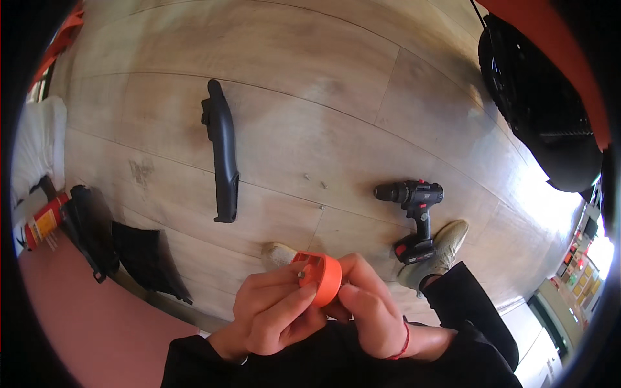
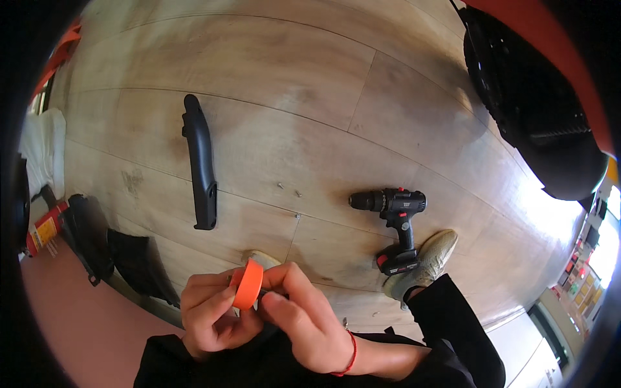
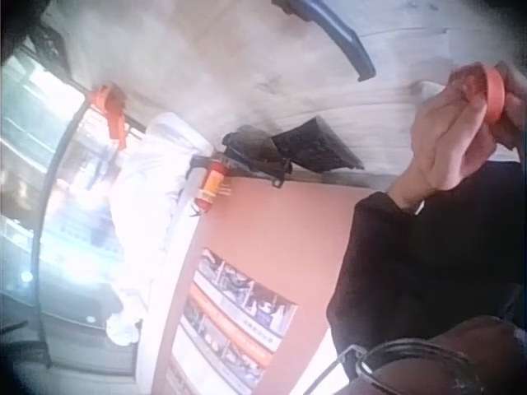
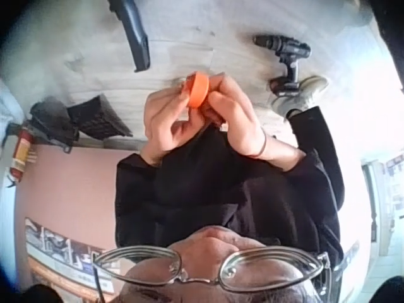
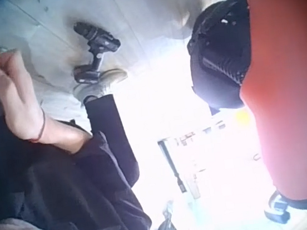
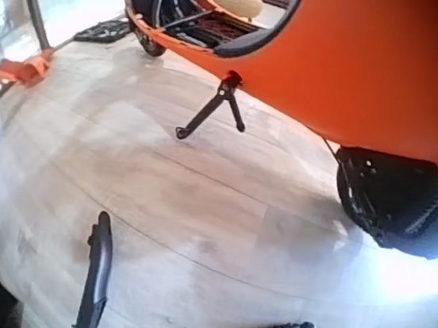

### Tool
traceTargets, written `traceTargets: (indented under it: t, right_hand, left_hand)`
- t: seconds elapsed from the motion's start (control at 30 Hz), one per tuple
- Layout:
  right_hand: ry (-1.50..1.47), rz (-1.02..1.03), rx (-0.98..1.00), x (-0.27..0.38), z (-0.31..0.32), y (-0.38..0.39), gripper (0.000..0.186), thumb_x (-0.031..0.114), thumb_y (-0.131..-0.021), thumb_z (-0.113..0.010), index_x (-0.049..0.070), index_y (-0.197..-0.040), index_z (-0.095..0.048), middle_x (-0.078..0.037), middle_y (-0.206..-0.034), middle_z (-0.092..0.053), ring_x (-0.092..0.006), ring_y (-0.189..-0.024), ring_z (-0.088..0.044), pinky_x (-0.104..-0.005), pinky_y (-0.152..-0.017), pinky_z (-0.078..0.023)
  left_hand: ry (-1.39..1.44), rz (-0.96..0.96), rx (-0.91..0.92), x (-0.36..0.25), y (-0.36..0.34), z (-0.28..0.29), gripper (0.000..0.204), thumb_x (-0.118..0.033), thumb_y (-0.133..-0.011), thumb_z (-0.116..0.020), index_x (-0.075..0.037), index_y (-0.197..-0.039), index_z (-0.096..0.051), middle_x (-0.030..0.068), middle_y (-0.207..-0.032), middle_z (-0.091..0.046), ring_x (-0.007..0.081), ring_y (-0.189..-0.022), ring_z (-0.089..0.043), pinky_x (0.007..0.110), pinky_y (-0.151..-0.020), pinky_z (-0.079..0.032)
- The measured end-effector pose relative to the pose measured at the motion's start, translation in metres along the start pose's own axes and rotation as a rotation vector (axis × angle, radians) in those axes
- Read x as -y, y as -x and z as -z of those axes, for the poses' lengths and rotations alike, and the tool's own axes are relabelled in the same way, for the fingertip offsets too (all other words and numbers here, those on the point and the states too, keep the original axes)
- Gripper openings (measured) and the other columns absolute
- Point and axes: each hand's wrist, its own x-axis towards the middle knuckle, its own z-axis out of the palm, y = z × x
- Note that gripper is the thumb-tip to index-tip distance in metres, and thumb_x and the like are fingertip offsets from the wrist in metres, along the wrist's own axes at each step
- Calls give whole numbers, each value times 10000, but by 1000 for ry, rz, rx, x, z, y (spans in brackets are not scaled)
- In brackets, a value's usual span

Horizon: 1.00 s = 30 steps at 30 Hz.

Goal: The recorder is assembling components of a scooter fender and attaching them to the vehicle using an electric drill.

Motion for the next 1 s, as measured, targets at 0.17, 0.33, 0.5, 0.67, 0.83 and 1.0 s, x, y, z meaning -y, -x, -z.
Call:
traceTargets:
  t: [0.17,0.33,0.5,0.67,0.83,1.0]
  right_hand:
    - [576,524,-128,-15,7,-9,93,51,-901,-507,-19,-960,-497,-120,-810,-590,-190,-684,-590,-304,-600,-464]
    - [618,272,-87,9,3,-10,184,136,-934,-494,-13,-827,-515,-96,-629,-552,-184,-529,-556,-292,-511,-445]
    - [-58,-230,94,24,7,-18,298,232,-978,-392,8,-810,-497,32,-583,-402,-90,-458,-333,-223,-445,-321]
    - [272,337,-69,-4,8,-12,216,191,-961,-427,-7,-912,-498,-2,-641,-482,-94,-492,-412,-233,-455,-344]
    - [579,542,-171,-5,5,-15,219,180,-962,-438,-16,-892,-507,-28,-657,-527,-86,-527,-467,-233,-462,-361]
    - [-130,-211,57,20,8,-20,339,232,-982,-404,-12,-775,-518,-22,-604,-496,-54,-525,-441,-205,-463,-349]
  left_hand:
    - [-4,22,50,0,-3,2,516,83,-662,-633,42,-1159,-502,150,-812,-628,305,-659,-636,359,-635,-558]
    - [1,48,10,2,3,1,535,80,-667,-633,-3,-1180,-508,156,-838,-629,315,-682,-642,365,-642,-558]
    - [-72,25,24,4,0,2,535,76,-658,-658,-3,-1167,-516,137,-830,-630,319,-693,-647,366,-636,-555]
    - [-80,57,71,-3,-5,-6,484,113,-679,-610,-22,-1121,-466,118,-974,-531,226,-785,-585,288,-660,-508]
    - [-73,82,113,1,-2,1,475,97,-698,-616,-19,-1130,-456,123,-965,-525,226,-780,-575,285,-648,-498]
    - [-54,84,-10,7,9,-4,521,51,-655,-703,-12,-1134,-507,131,-874,-644,285,-716,-639,335,-643,-510]
